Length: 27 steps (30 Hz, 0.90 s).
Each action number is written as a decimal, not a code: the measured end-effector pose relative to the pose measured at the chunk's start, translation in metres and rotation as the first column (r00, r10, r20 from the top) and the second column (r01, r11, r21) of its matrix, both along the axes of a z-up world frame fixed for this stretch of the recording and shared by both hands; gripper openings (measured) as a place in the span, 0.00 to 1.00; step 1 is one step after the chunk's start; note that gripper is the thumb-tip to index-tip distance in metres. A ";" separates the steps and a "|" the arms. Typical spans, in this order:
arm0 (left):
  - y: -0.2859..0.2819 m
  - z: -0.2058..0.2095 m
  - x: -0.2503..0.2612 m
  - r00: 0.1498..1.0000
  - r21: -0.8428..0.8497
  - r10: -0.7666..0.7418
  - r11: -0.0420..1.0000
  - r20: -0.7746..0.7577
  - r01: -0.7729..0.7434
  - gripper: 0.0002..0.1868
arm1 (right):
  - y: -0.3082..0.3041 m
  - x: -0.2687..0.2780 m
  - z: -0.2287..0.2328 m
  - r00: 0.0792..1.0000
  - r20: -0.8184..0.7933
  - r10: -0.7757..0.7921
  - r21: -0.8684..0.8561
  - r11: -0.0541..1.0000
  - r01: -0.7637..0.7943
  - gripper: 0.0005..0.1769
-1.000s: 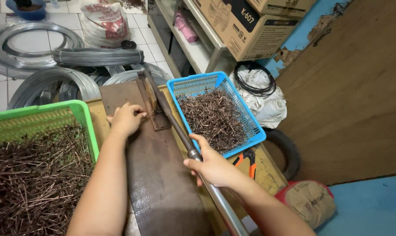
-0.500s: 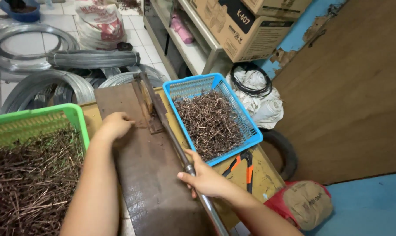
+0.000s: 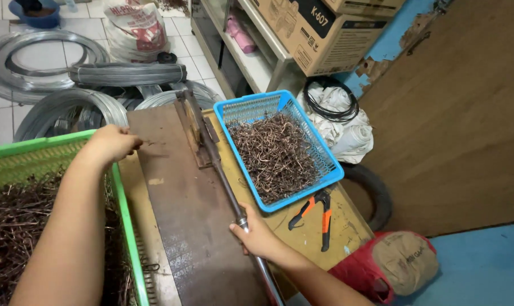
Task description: Manually bending small metal clips using a lever-operated jig on a workbench.
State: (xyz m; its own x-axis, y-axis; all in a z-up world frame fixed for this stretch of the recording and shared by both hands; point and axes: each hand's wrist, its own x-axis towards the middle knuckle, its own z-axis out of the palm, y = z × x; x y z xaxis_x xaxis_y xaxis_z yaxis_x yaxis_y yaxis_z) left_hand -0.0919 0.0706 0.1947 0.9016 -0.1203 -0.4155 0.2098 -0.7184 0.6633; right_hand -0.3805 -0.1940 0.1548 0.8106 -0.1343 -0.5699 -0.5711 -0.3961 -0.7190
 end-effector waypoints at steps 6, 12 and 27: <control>-0.053 0.068 -0.026 0.942 -0.803 -0.299 0.593 -0.149 0.062 0.44 | -0.003 -0.002 -0.018 0.997 0.071 -0.033 0.009 0.999 0.033 0.38; -0.046 0.019 -0.019 0.957 -0.640 0.035 0.737 -0.287 -0.219 0.20 | 0.005 -0.004 0.010 1.000 -0.010 -0.019 -0.041 0.999 0.019 0.40; 0.041 0.039 -0.116 0.979 -0.011 0.202 0.979 0.037 -0.202 0.34 | 0.005 -0.008 0.003 0.985 0.151 -0.079 0.032 0.997 0.075 0.44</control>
